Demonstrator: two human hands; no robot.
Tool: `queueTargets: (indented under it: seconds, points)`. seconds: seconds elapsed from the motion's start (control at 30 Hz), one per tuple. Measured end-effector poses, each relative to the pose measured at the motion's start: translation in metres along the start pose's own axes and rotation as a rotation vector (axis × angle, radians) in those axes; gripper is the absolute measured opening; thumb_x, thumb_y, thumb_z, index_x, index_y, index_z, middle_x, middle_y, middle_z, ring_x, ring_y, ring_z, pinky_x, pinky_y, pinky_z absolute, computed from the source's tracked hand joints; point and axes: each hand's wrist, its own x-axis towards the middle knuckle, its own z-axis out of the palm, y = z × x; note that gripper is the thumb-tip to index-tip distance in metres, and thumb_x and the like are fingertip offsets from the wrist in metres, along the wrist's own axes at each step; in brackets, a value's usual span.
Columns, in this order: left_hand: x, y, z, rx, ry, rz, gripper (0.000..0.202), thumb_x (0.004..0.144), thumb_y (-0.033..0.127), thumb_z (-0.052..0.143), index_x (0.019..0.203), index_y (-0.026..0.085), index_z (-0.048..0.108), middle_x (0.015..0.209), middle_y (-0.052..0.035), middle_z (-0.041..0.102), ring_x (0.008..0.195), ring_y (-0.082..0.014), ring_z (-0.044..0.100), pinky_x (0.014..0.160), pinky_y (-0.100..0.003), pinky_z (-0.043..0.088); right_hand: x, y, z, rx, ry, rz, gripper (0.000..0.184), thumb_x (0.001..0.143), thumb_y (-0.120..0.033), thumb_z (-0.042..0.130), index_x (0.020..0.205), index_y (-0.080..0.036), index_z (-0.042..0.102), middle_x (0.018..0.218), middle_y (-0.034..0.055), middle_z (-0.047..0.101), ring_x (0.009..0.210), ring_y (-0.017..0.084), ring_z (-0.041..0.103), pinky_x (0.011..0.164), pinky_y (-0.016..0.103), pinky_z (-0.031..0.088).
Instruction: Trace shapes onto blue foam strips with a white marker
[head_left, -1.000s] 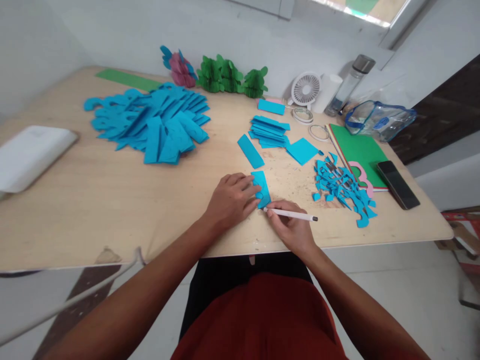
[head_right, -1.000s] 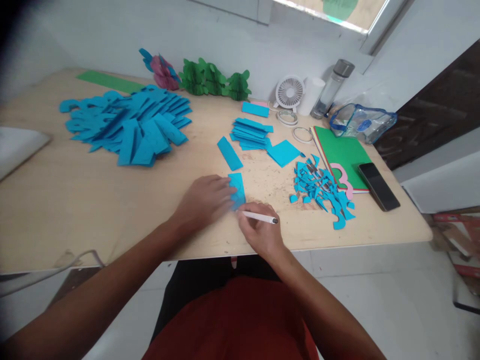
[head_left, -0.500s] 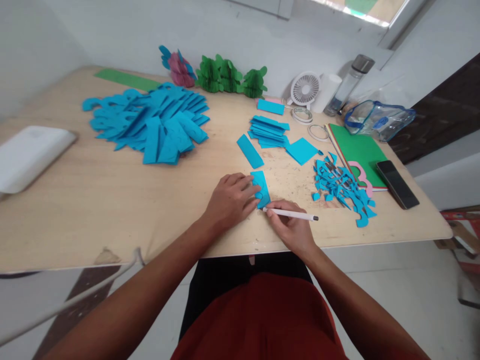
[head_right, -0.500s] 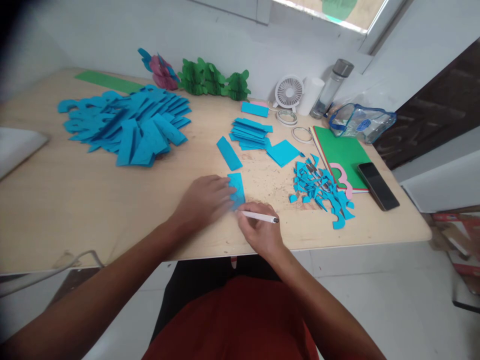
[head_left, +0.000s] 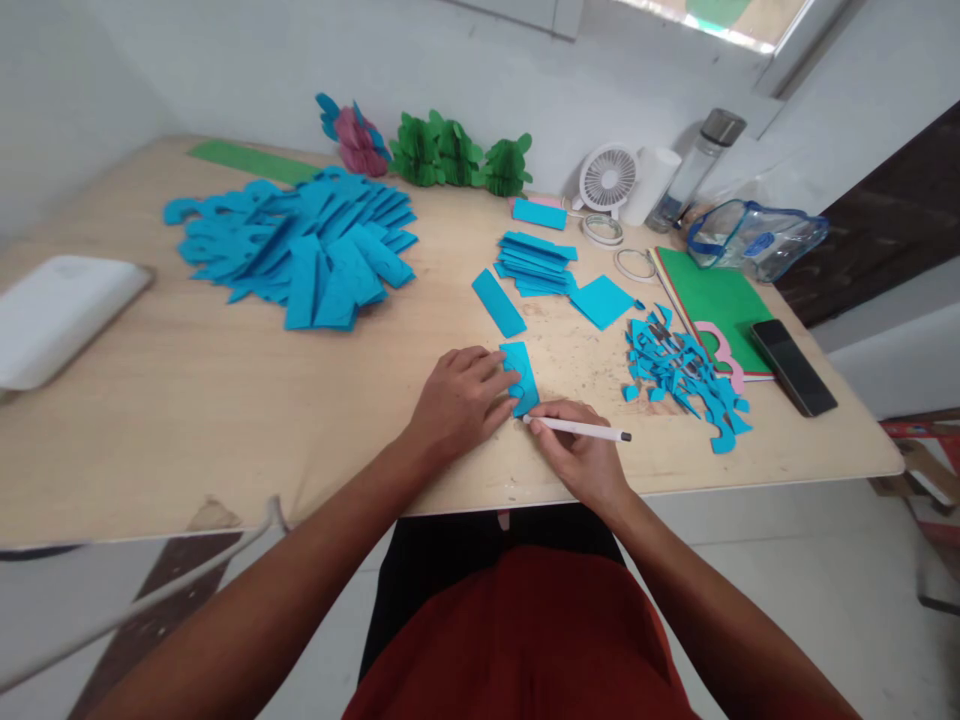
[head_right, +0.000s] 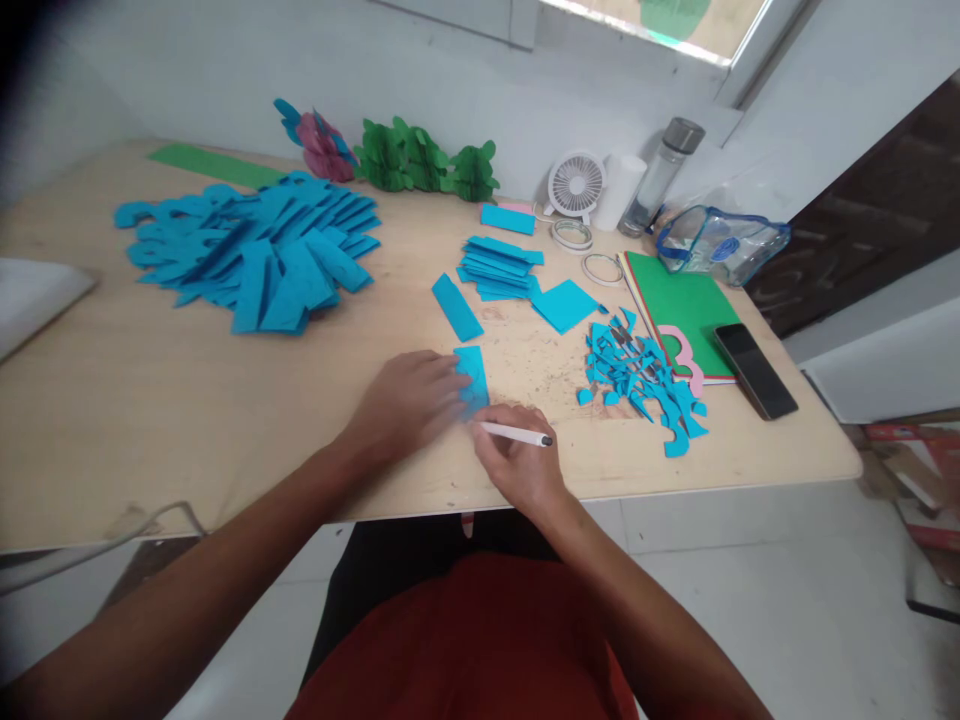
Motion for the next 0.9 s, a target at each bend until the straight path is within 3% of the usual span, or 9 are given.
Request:
queueTargets:
  seconds: [0.9]
  points:
    - [0.0005, 0.0014, -0.0006, 0.004, 0.014, -0.008, 0.023, 0.092, 0.034, 0.052, 0.102, 0.025, 0.07, 0.121, -0.0072, 0.069, 0.122, -0.0287, 0.054, 0.102, -0.051, 0.042, -0.0001, -0.0001, 0.0, 0.0, -0.009, 0.022, 0.012, 0.088, -0.027, 0.06, 0.085, -0.026, 0.071, 0.089, 0.0037, 0.077, 0.087, 0.022, 0.071, 0.084, 0.04, 0.052]
